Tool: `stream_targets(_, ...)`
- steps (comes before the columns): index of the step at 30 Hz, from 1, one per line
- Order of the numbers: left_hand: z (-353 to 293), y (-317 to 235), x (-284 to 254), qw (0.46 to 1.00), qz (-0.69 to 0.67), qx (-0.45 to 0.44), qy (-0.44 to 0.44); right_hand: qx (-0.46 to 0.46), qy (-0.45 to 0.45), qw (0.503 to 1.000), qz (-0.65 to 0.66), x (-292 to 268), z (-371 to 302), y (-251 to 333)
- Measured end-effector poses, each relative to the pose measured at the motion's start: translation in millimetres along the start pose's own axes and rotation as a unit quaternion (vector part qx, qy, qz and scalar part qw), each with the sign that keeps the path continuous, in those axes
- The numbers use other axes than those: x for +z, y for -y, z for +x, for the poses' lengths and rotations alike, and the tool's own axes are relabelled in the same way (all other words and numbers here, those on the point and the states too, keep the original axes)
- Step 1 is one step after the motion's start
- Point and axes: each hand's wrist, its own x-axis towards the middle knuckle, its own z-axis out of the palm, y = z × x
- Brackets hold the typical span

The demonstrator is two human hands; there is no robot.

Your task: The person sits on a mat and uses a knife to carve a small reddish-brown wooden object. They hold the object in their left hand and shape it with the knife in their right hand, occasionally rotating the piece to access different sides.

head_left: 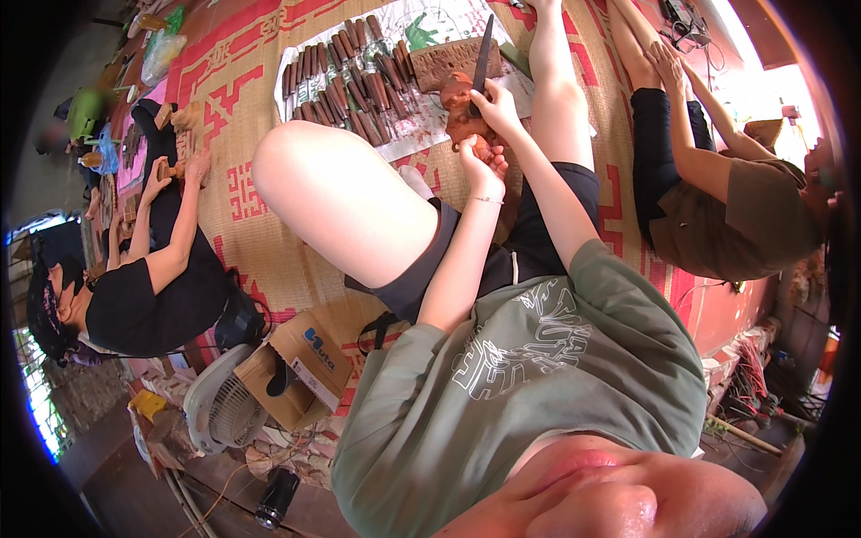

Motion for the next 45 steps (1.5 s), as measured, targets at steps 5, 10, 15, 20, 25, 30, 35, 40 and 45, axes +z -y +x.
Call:
stream_targets(5,-3.3,1.7,2.6,1.0,-0.006,0.001,0.001,0.04,0.072,0.992,0.092,-9.0,-2.3,-5.6)
stream_targets(10,2.7,3.3,-2.8,1.0,0.0,-0.005,0.015,-0.01,0.066,0.997,0.032,-7.2,-11.8,2.6)
stream_targets(15,-1.1,4.2,0.7,1.0,0.008,0.0,0.01,-0.02,-0.01,0.999,0.046,-1.2,-7.5,4.2)
stream_targets(20,2.4,7.8,-2.0,0.999,0.001,0.005,0.033,-0.014,0.063,0.996,0.062,-1.2,-9.2,-6.6)
stream_targets(25,0.7,1.7,0.8,0.999,0.013,0.012,0.033,-0.048,0.011,0.998,0.037,-0.1,-11.6,10.5)
stream_targets(30,-3.6,-3.3,3.3,1.0,0.008,0.019,0.019,-0.066,0.019,0.993,0.101,-0.3,-16.2,13.1)
stream_targets(35,-8.8,-4.9,5.8,0.999,0.03,0.018,0.007,-0.062,0.098,0.988,0.099,-13.3,-14.7,13.0)
stream_targets(40,-5.7,-4.6,1.6,0.999,0.041,0.027,0.02,-0.079,0.127,0.988,0.037,-17.8,-14.7,17.3)
stream_targets(45,-7.8,-0.5,2.0,0.999,0.036,0.005,0.005,0.022,0.123,0.986,0.112,-8.3,-8.4,-3.6)
